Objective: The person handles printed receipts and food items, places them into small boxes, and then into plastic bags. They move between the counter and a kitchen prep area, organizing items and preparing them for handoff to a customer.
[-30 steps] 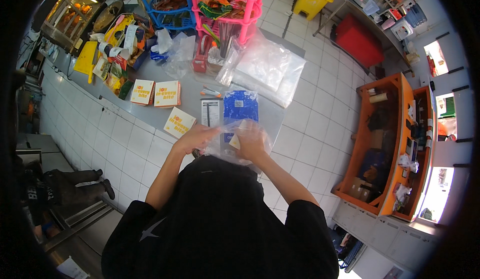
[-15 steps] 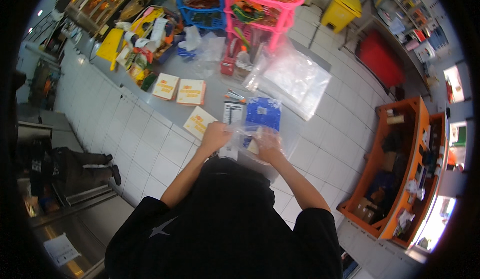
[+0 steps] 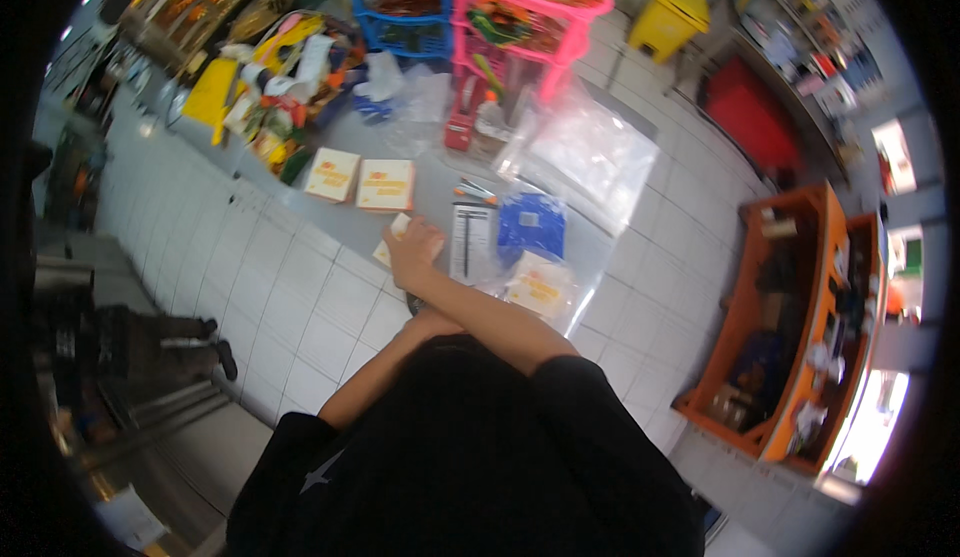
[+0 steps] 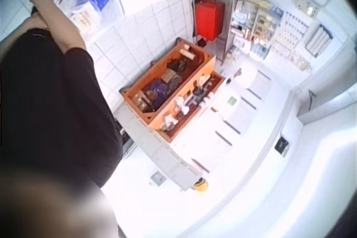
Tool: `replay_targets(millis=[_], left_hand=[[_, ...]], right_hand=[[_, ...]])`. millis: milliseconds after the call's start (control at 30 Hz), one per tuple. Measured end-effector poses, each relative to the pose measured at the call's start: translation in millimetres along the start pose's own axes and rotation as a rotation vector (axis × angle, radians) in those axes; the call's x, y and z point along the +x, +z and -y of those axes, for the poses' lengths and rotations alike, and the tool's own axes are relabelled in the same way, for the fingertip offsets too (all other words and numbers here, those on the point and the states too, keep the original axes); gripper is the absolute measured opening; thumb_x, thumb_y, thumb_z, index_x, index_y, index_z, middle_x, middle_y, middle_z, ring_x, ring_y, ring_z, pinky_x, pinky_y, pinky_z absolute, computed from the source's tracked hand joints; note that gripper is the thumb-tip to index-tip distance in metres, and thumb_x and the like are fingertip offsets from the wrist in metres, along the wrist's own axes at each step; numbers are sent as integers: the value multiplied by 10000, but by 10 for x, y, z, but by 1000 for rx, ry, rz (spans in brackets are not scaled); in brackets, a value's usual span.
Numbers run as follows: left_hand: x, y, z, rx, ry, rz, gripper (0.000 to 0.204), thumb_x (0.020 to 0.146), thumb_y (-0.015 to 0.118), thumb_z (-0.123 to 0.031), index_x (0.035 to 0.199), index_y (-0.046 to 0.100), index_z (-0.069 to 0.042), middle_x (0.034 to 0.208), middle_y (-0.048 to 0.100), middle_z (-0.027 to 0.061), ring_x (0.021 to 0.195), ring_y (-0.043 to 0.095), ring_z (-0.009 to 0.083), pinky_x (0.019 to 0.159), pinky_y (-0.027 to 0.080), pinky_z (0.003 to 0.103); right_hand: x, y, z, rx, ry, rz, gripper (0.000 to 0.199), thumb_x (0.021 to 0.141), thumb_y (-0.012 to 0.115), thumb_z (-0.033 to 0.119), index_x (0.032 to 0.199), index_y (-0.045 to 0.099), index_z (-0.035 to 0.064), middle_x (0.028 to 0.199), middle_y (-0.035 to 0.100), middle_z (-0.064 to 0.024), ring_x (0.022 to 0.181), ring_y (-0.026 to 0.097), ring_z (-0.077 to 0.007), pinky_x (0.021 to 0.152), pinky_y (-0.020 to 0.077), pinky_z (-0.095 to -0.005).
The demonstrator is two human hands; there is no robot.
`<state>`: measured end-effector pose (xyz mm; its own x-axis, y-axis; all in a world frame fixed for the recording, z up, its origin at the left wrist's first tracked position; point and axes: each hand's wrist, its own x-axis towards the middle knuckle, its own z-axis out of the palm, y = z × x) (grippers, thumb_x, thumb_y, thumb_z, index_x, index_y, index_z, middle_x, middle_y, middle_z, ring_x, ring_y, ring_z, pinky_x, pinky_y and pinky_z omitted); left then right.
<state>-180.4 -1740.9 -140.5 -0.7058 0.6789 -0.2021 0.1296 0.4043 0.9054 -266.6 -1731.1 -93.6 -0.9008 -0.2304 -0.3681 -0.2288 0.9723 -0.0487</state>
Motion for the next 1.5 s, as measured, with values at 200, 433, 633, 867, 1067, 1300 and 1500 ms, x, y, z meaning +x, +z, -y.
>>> replay_targets(millis=[200,433,633,867,1067,1300,1500], left_hand=[[-18,25,225,73,-151,169,390,922,606,-186,1276,589,-26,1214,628,219,1208,572,340,1059,419,409],[155,-174,-321,-683,12,-439,167,959,666,-148,978,559,-21,972,620,24,849,601,157,783,514,321],[346,-486,-765,-728,-217,-166,189,957,702,-176,1022,597,-34,742,589,-5,550,526,64,488,431,252],[431,-582,-1085,-592,-303,-232,183,974,681,-219,1042,619,-61,619,536,-29,425,418,41,370,331,239],[533,-605,-1100,-534,-215,-229,214,979,677,-250,1022,620,-49,634,559,-20,419,419,36,370,314,236],[464,-621,-1036,-614,-286,-370,187,988,660,-207,1033,613,-32,630,556,-18,408,410,35,365,300,238],[430,-674,-1064,-661,-232,-330,151,991,646,-161,1040,616,-22,619,544,-19,400,411,35,359,308,239]], right_hand=[[-108,-131,-332,342,-176,33,926,632,836,279,1453,411,227,1235,438,-258,1254,409,-448,948,372,-617],[-1137,-827,-1696,1478,-475,188,927,627,791,257,1453,386,144,1333,441,-132,1284,454,-289,1064,395,-386],[-1475,6,-2186,2034,83,265,788,769,713,256,1466,379,103,1306,534,-127,1228,552,-270,1015,476,-408],[-1547,136,-2098,979,455,-213,817,745,827,359,1430,458,113,1271,573,-241,1204,570,-386,979,489,-538],[-1567,-28,-1863,263,54,-153,906,683,852,368,1477,439,226,1406,442,-241,1341,413,-434,1045,352,-656],[-1067,132,-1737,137,-21,-49,786,668,829,404,1327,550,78,1338,532,-216,1318,451,-392,1042,336,-673],[-732,265,-1578,63,-53,47,680,652,839,361,1226,598,88,1196,644,-149,1188,581,-339,1026,353,-665]])
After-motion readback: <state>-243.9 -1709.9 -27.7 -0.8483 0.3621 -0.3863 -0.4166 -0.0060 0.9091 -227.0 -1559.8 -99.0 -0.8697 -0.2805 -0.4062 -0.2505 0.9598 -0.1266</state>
